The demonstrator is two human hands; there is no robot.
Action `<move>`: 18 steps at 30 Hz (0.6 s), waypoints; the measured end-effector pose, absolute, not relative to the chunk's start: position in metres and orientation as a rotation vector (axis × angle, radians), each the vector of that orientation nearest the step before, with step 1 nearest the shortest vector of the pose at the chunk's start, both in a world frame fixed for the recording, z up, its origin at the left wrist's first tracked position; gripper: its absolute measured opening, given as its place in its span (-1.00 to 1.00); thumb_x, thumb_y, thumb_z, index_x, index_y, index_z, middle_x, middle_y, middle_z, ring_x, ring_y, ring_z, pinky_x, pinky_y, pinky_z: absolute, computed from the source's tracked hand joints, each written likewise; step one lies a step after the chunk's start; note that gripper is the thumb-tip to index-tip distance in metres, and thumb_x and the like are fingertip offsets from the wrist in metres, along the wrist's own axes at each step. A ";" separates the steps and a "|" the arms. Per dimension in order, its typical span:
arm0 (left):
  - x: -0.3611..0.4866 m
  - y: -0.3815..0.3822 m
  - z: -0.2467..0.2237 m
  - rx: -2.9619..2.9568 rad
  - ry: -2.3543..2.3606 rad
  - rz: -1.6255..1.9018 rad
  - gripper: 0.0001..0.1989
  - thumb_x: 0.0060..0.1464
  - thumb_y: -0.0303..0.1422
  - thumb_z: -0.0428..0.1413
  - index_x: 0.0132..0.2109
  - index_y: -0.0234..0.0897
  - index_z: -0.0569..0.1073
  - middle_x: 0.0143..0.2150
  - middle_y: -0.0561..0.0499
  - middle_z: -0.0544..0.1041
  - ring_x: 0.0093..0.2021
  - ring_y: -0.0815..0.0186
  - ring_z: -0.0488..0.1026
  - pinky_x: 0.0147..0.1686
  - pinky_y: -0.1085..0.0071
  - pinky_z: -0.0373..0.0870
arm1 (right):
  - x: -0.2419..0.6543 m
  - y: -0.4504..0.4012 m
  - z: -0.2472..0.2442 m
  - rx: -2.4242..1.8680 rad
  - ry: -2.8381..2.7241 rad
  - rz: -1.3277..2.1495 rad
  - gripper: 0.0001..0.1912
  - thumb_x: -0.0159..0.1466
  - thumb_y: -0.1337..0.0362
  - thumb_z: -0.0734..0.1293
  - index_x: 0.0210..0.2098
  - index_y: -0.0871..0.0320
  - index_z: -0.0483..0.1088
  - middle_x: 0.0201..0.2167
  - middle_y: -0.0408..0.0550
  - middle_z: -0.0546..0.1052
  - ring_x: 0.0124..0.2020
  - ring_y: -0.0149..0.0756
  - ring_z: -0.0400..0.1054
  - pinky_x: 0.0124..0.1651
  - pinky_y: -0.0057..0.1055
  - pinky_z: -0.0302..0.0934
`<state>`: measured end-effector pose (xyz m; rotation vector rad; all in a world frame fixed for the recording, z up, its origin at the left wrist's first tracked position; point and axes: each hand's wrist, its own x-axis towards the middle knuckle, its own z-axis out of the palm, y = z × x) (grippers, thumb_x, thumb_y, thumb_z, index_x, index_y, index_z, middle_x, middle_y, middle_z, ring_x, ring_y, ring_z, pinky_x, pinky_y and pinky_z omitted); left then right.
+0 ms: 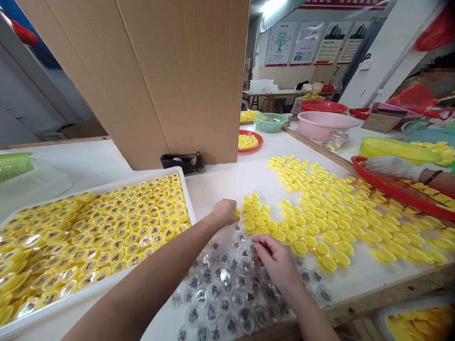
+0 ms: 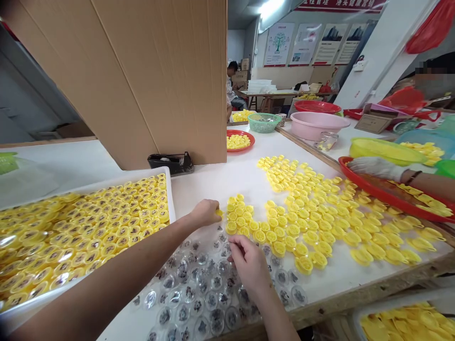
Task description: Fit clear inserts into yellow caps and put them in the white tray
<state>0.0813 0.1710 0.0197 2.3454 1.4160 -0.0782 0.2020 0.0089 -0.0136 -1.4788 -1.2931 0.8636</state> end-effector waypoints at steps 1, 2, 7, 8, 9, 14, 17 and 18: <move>0.077 0.168 0.025 2.333 1.431 -0.045 -0.72 0.14 -0.28 0.08 -0.05 -0.36 0.40 -0.10 -0.10 0.46 -0.15 0.24 0.44 -0.16 0.22 0.42 | 0.203 0.009 -0.014 -1.458 -1.255 0.877 -0.77 0.25 0.12 0.23 -0.32 0.15 0.37 -0.54 -0.13 0.46 -0.53 -0.24 0.44 -0.53 -0.40 0.32; 0.073 0.164 0.031 2.322 1.439 0.000 -0.72 0.10 -0.28 0.12 -0.09 -0.37 0.42 -0.16 -0.10 0.48 -0.17 0.22 0.44 -0.19 0.24 0.41 | 0.203 0.009 -0.013 -1.436 -1.220 0.886 -0.77 0.25 0.10 0.24 -0.35 0.15 0.35 -0.55 -0.12 0.46 -0.54 -0.24 0.43 -0.55 -0.41 0.32; 0.046 0.120 0.049 2.207 1.345 0.259 -0.53 -0.06 -0.23 0.18 0.01 -0.31 0.39 -0.27 -0.03 0.51 -0.32 0.27 0.45 -0.35 0.42 0.36 | 0.198 0.009 -0.005 -1.346 -1.097 0.855 -0.76 0.26 0.08 0.26 -0.31 0.14 0.25 -0.38 0.00 0.52 -0.48 -0.24 0.45 -0.50 -0.38 0.36; 0.041 0.109 0.049 2.127 1.295 0.314 -0.46 -0.09 -0.19 0.20 0.06 -0.26 0.37 -0.24 -0.02 0.51 -0.36 0.31 0.44 -0.39 0.45 0.34 | 0.195 0.008 -0.002 -1.337 -1.085 0.843 -0.76 0.26 0.08 0.27 -0.28 0.14 0.27 -0.36 0.00 0.53 -0.45 -0.24 0.46 -0.46 -0.38 0.38; 0.035 0.098 0.048 2.025 1.239 0.364 -0.41 -0.12 -0.16 0.22 0.08 -0.23 0.36 -0.22 -0.01 0.50 -0.39 0.34 0.42 -0.42 0.46 0.32 | 0.192 0.006 0.001 -1.333 -1.086 0.822 -0.77 0.26 0.09 0.28 -0.25 0.13 0.29 -0.35 0.00 0.53 -0.43 -0.23 0.46 -0.42 -0.37 0.38; 0.018 0.058 0.029 1.419 0.973 0.480 -0.49 -0.19 -0.13 0.28 -0.08 -0.28 0.47 -0.44 0.07 0.42 -0.54 0.44 0.27 -0.53 0.50 0.20 | 0.175 -0.007 0.011 -1.365 -1.400 0.421 -0.87 0.31 0.26 0.24 -0.19 0.10 0.39 -0.29 -0.04 0.54 -0.31 -0.25 0.46 -0.22 -0.36 0.36; 0.014 0.047 0.020 1.161 0.833 0.605 -0.54 -0.25 -0.23 0.35 -0.17 -0.31 0.46 -0.38 0.06 0.44 -0.49 0.46 0.30 -0.47 0.51 0.24 | 0.167 -0.013 0.014 -1.312 -1.614 0.267 -0.81 0.32 0.37 0.19 -0.14 0.10 0.39 -0.25 -0.04 0.54 -0.23 -0.27 0.45 -0.16 -0.38 0.33; 0.013 0.045 0.020 1.116 0.792 0.636 -0.55 -0.27 -0.27 0.36 -0.18 -0.32 0.47 -0.34 0.04 0.46 -0.44 0.44 0.33 -0.42 0.51 0.27 | 0.166 -0.014 0.015 -1.288 -1.663 0.272 -0.79 0.32 0.39 0.18 -0.12 0.10 0.39 -0.22 -0.03 0.53 -0.20 -0.26 0.44 -0.14 -0.38 0.33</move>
